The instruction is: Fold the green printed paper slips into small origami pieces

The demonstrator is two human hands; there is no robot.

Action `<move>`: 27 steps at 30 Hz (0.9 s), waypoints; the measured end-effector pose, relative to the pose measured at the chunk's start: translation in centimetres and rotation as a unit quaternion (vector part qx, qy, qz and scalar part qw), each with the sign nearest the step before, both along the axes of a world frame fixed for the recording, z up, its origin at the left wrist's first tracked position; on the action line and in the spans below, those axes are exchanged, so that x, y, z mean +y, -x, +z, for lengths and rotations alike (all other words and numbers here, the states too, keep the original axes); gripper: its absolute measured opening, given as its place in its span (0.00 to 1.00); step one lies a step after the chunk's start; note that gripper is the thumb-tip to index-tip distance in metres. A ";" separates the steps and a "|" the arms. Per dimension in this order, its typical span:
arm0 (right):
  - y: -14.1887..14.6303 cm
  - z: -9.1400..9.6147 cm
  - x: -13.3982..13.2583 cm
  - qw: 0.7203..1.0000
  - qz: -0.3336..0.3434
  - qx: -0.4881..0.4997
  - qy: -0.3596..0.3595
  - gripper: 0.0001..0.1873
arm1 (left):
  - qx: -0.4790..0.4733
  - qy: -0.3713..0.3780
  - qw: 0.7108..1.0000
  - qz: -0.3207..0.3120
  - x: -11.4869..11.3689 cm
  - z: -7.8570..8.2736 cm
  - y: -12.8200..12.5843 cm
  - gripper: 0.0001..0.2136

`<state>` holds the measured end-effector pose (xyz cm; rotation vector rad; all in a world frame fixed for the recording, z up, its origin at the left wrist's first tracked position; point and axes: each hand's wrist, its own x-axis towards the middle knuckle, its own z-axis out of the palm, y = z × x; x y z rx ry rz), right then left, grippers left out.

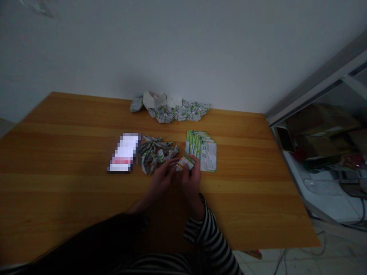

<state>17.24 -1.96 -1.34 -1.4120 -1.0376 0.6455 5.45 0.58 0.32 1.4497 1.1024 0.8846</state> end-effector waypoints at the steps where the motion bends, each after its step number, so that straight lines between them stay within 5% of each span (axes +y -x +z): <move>1: 0.0 0.0 0.1 1.000 0.006 0.016 -0.002 0.16 | 0.005 0.007 1.000 -0.012 0.1 0.0 0.1 0.18; 8: -0.5 0.5 0.7 0.982 0.078 0.167 0.048 0.23 | 0.150 -0.131 0.977 -0.068 0.7 -0.9 0.9 0.19; 18: -0.6 1.0 0.8 0.957 0.153 0.240 0.054 0.29 | 0.040 -0.074 0.989 -0.126 0.9 0.2 0.6 0.19; 23: -0.4 0.5 0.6 0.973 0.124 0.187 0.057 0.26 | 0.029 -0.054 0.990 -0.129 0.7 0.3 0.4 0.18; 27: -0.4 0.1 0.1 0.994 0.084 0.063 0.037 0.24 | 0.004 -0.008 0.998 -0.058 0.6 -0.9 0.3 0.15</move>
